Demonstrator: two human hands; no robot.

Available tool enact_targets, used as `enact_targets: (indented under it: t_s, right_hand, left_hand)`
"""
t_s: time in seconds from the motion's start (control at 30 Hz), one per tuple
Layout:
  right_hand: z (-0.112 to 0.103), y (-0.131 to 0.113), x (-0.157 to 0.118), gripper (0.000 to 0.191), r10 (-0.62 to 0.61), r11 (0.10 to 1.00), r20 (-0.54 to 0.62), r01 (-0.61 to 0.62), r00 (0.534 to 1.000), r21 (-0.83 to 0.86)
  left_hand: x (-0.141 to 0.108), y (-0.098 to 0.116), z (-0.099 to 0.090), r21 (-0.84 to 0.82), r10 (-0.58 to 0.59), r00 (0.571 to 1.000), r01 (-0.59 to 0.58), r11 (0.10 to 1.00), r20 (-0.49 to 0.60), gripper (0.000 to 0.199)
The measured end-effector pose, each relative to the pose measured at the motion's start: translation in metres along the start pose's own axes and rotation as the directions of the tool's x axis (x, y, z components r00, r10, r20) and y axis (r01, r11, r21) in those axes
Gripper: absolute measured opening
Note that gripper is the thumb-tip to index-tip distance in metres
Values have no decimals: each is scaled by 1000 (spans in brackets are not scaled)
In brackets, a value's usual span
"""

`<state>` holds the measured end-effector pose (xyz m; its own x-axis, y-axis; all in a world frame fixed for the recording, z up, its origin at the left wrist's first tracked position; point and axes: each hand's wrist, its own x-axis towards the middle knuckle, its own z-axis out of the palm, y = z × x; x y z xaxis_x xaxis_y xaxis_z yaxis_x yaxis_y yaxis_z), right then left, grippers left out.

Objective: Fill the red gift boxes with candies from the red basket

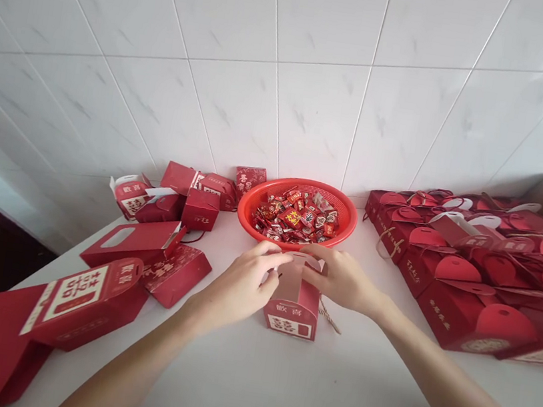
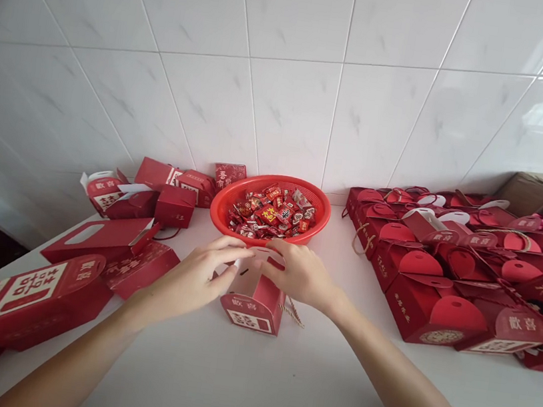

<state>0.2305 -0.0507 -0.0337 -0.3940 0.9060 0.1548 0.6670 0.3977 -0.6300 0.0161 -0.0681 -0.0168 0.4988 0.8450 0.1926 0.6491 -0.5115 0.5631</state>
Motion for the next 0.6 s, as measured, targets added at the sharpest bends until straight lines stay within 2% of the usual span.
enact_targets:
  t_s: [0.1,0.23,0.33,0.47,0.53,0.6]
  right_hand:
    - [2,-2,-3,37,25,996,12,-23,1000,-90]
    - [-8,1,-6,35,-79,995,12,79,997,56]
    - [-20,7,-7,28,-96,992,149,82,984,92]
    - [-30,18,-4,36,-64,998,284,54,957,42]
    - [-31,25,-1,43,-40,998,362,19,931,62]
    - [-30,32,2,48,-10,992,468,-51,884,117]
  left_hand:
    - [2,-3,-1,31,-17,1000,16,999,25,52]
    - [2,-10,-3,70,-54,990,46,997,126,57]
    - [1,-12,-3,160,-131,968,98,982,213,58]
    - [2,-9,-5,220,-239,933,182,958,269,47]
    - [4,-9,-6,201,-258,918,204,958,301,59]
    - [6,-12,-9,181,-264,902,212,960,342,84]
